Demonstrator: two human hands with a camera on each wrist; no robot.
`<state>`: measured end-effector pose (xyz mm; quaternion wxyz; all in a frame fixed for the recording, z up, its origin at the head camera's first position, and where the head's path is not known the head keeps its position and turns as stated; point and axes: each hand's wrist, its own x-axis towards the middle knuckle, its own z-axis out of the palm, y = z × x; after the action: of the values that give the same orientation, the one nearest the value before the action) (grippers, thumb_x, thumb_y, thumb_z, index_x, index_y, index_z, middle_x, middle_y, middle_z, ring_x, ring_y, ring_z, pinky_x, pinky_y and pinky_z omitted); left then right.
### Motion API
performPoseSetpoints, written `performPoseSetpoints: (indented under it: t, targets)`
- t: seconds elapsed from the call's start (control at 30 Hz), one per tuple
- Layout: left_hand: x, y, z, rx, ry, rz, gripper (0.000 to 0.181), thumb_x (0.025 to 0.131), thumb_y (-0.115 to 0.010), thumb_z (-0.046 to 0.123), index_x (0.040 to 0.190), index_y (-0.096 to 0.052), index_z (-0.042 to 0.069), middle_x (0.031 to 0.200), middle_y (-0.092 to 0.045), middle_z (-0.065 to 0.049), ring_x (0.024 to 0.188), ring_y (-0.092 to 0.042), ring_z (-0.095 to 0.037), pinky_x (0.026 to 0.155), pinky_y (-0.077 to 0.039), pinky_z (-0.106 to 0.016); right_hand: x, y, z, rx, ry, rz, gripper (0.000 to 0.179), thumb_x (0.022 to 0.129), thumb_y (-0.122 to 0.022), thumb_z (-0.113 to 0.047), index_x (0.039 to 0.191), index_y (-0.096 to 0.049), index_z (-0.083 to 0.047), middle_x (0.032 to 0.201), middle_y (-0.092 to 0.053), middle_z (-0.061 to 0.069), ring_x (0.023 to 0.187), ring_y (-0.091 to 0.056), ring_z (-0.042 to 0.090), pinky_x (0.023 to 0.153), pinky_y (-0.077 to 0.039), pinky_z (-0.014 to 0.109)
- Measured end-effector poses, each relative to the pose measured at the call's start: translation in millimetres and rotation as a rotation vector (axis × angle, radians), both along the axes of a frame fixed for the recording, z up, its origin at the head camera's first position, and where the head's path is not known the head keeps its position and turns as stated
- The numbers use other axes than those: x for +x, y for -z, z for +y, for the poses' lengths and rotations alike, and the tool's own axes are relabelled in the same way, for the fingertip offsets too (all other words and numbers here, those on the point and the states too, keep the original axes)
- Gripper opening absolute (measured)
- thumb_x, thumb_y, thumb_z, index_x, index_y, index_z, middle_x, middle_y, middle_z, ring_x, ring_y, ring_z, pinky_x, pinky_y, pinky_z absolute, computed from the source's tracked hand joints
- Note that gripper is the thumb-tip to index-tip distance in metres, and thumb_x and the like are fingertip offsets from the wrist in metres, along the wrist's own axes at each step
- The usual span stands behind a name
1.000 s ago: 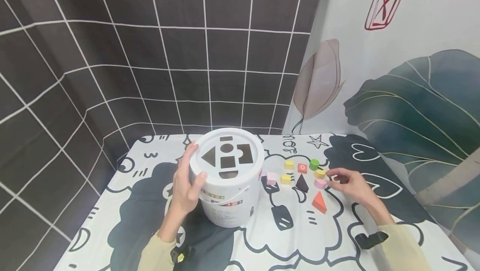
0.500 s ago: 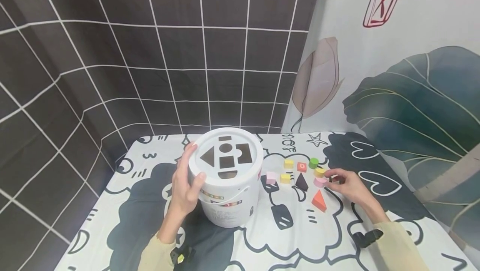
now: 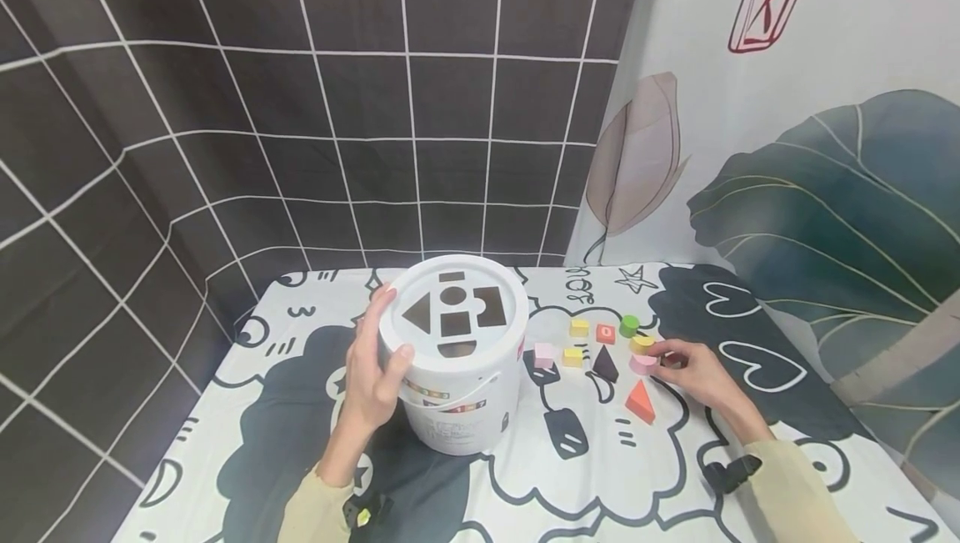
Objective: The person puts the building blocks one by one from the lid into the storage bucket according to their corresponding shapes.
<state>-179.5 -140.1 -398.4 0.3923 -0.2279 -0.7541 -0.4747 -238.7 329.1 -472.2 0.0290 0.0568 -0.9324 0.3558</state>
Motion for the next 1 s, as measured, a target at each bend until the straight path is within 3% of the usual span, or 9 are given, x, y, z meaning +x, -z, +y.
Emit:
performPoseSetpoints:
  t: [0.33, 0.47, 0.73, 0.87, 1.0]
  targets:
    - [2.8, 3.5, 0.7, 0.011, 0.001, -0.008, 0.069, 0.077, -0.053, 0.021, 0.142, -0.049, -0.002, 0.147, -0.049, -0.019, 0.137, -0.043, -0.038, 0.106, -0.024, -0.065, 5.7, 6.8, 0, -0.01, 0.003, -0.029, 0.032, 0.081, -0.08, -0.008, 0.11, -0.071, 0.003, 0.107, -0.068, 0.02, 0.087, -0.059, 0.027, 0.067, -0.048, 0.03]
    - [2.8, 4.5, 1.1, 0.016, 0.008, 0.0, 0.069, 0.077, -0.053, 0.022, 0.142, -0.049, -0.003, 0.147, -0.049, -0.02, 0.137, -0.043, -0.037, 0.105, -0.025, -0.063, 7.3, 2.9, 0, -0.019, -0.008, -0.028, 0.032, 0.081, -0.08, -0.009, 0.11, -0.071, 0.002, 0.104, -0.069, 0.016, 0.087, -0.06, 0.027, 0.066, -0.048, 0.029]
    - [1.8, 3.1, -0.3, 0.01, -0.005, -0.012, 0.07, 0.078, -0.053, 0.023, 0.142, -0.048, -0.002, 0.148, -0.048, -0.02, 0.14, -0.039, -0.037, 0.107, -0.02, -0.069, 3.3, -27.2, -7, 0.027, -0.064, 0.055, 0.026, 0.083, -0.078, -0.01, 0.106, -0.073, -0.001, 0.094, -0.07, 0.007, 0.087, -0.057, 0.025, 0.075, -0.044, 0.038]
    - [0.0, 1.5, -0.5, 0.008, -0.009, -0.011, 0.069, 0.078, -0.052, 0.023, 0.142, -0.048, -0.003, 0.148, -0.048, -0.02, 0.14, -0.039, -0.036, 0.109, -0.022, -0.063, 1.4, -43.2, -13, -0.008, -0.096, 0.067, 0.028, 0.084, -0.077, -0.009, 0.11, -0.071, 0.001, 0.1, -0.07, 0.011, 0.095, -0.06, 0.031, 0.088, -0.049, 0.049]
    - [-1.9, 1.3, 1.0, 0.006, -0.006, -0.01, 0.069, 0.079, -0.052, 0.025, 0.142, -0.048, -0.003, 0.147, -0.048, -0.02, 0.141, -0.038, -0.035, 0.109, -0.023, -0.061, 4.4, -57.9, -22, -0.041, -0.107, 0.062, 0.031, 0.084, -0.077, -0.009, 0.112, -0.07, 0.003, 0.106, -0.069, 0.017, 0.102, -0.061, 0.037, 0.095, -0.044, 0.061]
